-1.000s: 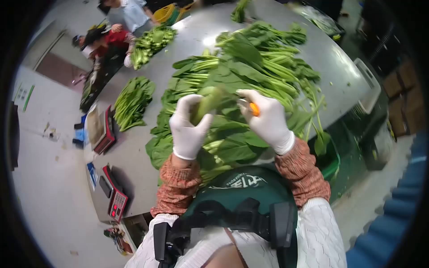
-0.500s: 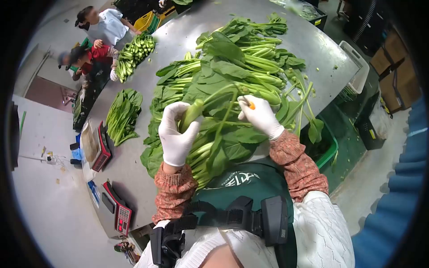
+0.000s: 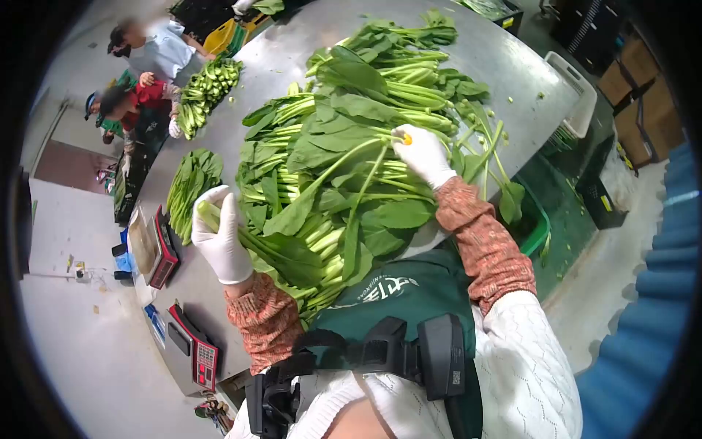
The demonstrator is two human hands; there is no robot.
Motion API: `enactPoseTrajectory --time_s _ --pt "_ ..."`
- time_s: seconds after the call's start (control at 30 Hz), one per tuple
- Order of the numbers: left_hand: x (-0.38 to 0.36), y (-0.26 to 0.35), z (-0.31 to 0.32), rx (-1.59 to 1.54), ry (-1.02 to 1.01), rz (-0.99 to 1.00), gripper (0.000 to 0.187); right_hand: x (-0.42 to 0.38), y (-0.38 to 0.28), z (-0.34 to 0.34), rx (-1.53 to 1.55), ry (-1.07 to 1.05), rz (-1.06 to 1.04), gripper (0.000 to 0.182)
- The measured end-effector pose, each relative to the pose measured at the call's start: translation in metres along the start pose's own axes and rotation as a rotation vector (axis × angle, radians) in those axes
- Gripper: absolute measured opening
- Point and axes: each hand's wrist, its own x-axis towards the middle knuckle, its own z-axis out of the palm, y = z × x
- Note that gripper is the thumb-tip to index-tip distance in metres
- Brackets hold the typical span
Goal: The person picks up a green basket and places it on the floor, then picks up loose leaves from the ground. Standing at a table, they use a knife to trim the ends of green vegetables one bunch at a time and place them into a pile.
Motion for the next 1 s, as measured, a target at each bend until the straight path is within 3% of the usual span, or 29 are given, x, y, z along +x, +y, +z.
enactPoseTrajectory --time_s 0.07,0.1,0.13,0.2,0.23,0.27,0.3,0.4,0.43,0.53,0.57,0.67,0.73,0.77,0.87,0.93,1.0 --pt "0.000 0.002 0.001 0.091 0.003 0.101 0.014 0.013 0.024 0.033 -0.098 0.049 -0.054 0.043" --pt "0.002 0.001 -0.003 0.273 -0.052 0.277 0.014 0.018 0.048 0.051 -0.090 0.091 -0.162 0.047" --pt "-0.003 0.005 -0.001 0.031 -0.030 -0.012 0.014 0.024 0.026 0.046 -0.197 -0.081 0.007 0.047" --pt "0.000 0.014 -0.002 0.069 -0.037 0.087 0.017 0.025 0.024 0.049 -0.223 -0.037 -0.015 0.039" --pt "-0.003 0.015 -0.007 -0.121 -0.062 -0.088 0.020 0.027 0.035 0.050 -0.115 0.016 -0.054 0.033" --pt "-0.002 0.010 -0.012 -0.136 -0.082 -0.072 0.021 0.026 0.045 0.050 0.054 0.061 -0.147 0.025" --pt "-0.001 0.010 -0.016 -0.216 -0.087 -0.107 0.025 0.022 0.032 0.038 0.085 0.015 -0.065 0.021" --pt "0.000 0.008 -0.026 -0.230 -0.106 -0.110 0.030 0.008 0.026 -0.002 0.305 -0.039 -0.133 0.014" --pt "-0.001 0.007 -0.029 -0.236 -0.106 -0.128 0.032 -0.002 0.011 -0.027 0.340 -0.044 0.027 0.014" --pt "-0.005 0.008 -0.037 -0.171 -0.067 -0.151 0.034 -0.025 -0.001 -0.100 0.514 0.006 0.107 0.013" --pt "-0.004 0.008 -0.038 -0.135 -0.051 -0.154 0.035 -0.025 0.020 -0.126 0.237 0.035 0.057 0.012" --pt "-0.005 0.001 -0.036 -0.099 0.003 -0.165 0.043 -0.033 0.080 -0.188 0.078 0.094 0.121 0.014" --pt "-0.004 -0.002 -0.032 -0.068 0.012 -0.144 0.042 -0.040 0.106 -0.209 -0.269 0.191 0.145 0.020" --pt "-0.003 -0.003 -0.028 -0.053 -0.001 -0.145 0.041 -0.044 0.105 -0.209 -0.453 0.293 0.165 0.024" --pt "0.001 0.000 -0.013 0.024 -0.047 -0.124 0.035 -0.039 0.119 -0.180 -0.115 0.246 0.104 0.025" --pt "0.003 -0.004 -0.004 0.085 -0.067 -0.062 0.032 -0.033 0.089 -0.141 -0.241 0.088 0.131 0.024" --pt "0.005 -0.001 0.000 0.128 -0.080 -0.018 0.028 -0.022 0.117 -0.089 -0.125 0.006 -0.037 0.023"
